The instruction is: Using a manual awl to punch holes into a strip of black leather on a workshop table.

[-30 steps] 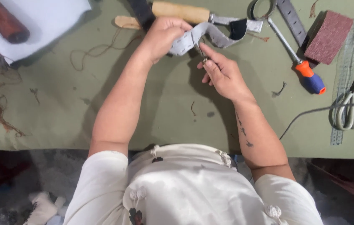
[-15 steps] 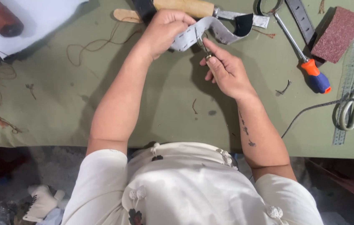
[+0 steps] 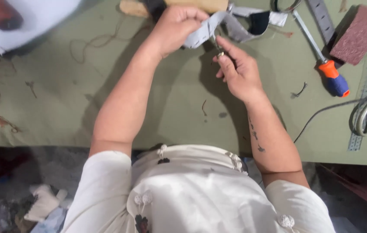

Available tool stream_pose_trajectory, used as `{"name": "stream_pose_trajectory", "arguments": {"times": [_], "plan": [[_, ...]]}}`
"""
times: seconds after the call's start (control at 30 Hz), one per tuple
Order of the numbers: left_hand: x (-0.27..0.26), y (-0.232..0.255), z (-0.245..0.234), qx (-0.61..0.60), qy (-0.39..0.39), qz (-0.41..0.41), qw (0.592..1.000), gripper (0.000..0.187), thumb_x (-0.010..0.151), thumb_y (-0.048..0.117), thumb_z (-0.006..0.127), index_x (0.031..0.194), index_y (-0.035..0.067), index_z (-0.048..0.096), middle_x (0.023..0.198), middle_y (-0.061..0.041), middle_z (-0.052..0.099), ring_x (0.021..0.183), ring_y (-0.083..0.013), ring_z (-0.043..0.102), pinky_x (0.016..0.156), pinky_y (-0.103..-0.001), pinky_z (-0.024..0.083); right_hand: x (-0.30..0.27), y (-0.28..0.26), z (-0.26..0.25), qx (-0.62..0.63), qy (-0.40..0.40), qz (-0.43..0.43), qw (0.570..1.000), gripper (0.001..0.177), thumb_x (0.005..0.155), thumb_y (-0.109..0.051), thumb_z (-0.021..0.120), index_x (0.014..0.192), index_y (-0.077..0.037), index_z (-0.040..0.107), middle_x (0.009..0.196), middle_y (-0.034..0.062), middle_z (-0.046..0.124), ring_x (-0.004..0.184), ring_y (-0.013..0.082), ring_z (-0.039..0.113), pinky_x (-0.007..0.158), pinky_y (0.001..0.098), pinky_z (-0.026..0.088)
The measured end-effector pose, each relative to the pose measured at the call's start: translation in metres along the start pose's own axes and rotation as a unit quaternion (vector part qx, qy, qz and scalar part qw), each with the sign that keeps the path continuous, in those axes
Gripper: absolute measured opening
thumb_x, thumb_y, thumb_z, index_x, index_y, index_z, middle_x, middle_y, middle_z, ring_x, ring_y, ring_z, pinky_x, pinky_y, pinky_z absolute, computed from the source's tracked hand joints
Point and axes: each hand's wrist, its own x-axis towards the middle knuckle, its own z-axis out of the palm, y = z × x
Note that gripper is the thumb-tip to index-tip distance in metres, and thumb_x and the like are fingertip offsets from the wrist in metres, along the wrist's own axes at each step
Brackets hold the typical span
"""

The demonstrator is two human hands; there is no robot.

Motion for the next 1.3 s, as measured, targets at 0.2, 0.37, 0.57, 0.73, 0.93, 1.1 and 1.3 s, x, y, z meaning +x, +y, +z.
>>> {"name": "stream_pose_trajectory", "arguments": {"times": [0.2,0.37,0.57,0.73,0.93,1.1,1.3], "plan": [[-0.009,0.009,0.002,0.047,-0.008,0.05,0.998,0.028,0.086,0.004,0.052,0.089,0.013,0.078,0.074,0.007,0.069,0.064,-0.0023,0.057,0.057,-0.021,0.044,-0.006,0.007,0.007,-0.127,0.062,-0.066,0.988,0.04,0.109,-0.016,0.062,0.148,-0.016,0.058,0.101,0.0046,0.06,0.076,0.0155,0.063,0.079,0.0282,0.058],[-0.008,0.006,0.003,0.056,-0.007,0.067,0.996,0.029,0.085,0.003,0.051,0.09,0.012,0.078,0.075,0.006,0.071,0.065,-0.0028,0.06,0.059,-0.021,0.047,-0.007,0.012,0.009,-0.226,0.092,-0.096,0.965,0.044,0.105,-0.014,0.071,0.147,-0.022,0.061,0.096,-0.0015,0.06,0.09,0.0153,0.063,0.08,0.0329,0.055],[-0.01,0.0,-0.001,0.016,-0.022,0.008,1.0,0.03,0.089,0.003,0.045,0.09,0.018,0.07,0.078,0.013,0.058,0.069,-0.0028,0.045,0.066,-0.022,0.039,-0.004,0.017,0.001,-0.16,0.072,-0.132,0.976,0.041,0.109,-0.015,0.073,0.148,-0.016,0.06,0.093,-0.0002,0.051,0.087,0.0168,0.054,0.085,0.0317,0.052],[-0.006,-0.005,0.0,-0.01,-0.022,0.012,1.0,0.033,0.088,0.002,0.045,0.096,0.016,0.074,0.081,0.01,0.065,0.068,-0.0028,0.051,0.062,-0.022,0.041,-0.003,0.017,-0.004,-0.142,0.049,-0.149,0.977,0.038,0.112,-0.017,0.066,0.148,-0.007,0.059,0.096,0.0035,0.056,0.084,0.0174,0.054,0.083,0.03,0.051],[-0.009,-0.001,-0.001,0.004,-0.018,0.012,1.0,0.031,0.087,0.005,0.046,0.098,0.018,0.073,0.085,0.009,0.066,0.071,-0.0042,0.053,0.063,-0.023,0.043,-0.004,0.012,-0.005,-0.106,0.026,-0.131,0.985,0.037,0.114,-0.021,0.057,0.148,-0.005,0.058,0.094,0.0068,0.061,0.073,0.0146,0.063,0.078,0.0278,0.06],[-0.008,-0.004,-0.001,0.017,-0.019,0.03,0.999,0.028,0.089,0.004,0.046,0.096,0.018,0.07,0.085,0.01,0.062,0.072,-0.004,0.048,0.065,-0.024,0.041,-0.004,0.012,-0.006,-0.11,0.02,-0.148,0.983,0.036,0.115,-0.02,0.055,0.148,-0.005,0.056,0.113,0.015,0.069,0.07,0.0159,0.068,0.075,0.0271,0.059],[-0.007,-0.004,0.0,0.003,-0.011,0.008,1.0,0.029,0.09,0.005,0.048,0.1,0.016,0.073,0.087,0.01,0.067,0.071,-0.0031,0.052,0.063,-0.023,0.043,-0.003,0.012,-0.007,-0.116,0.019,-0.154,0.981,0.037,0.116,-0.023,0.053,0.148,-0.005,0.056,0.111,0.0163,0.071,0.078,0.0169,0.074,0.082,0.0279,0.06]]}}
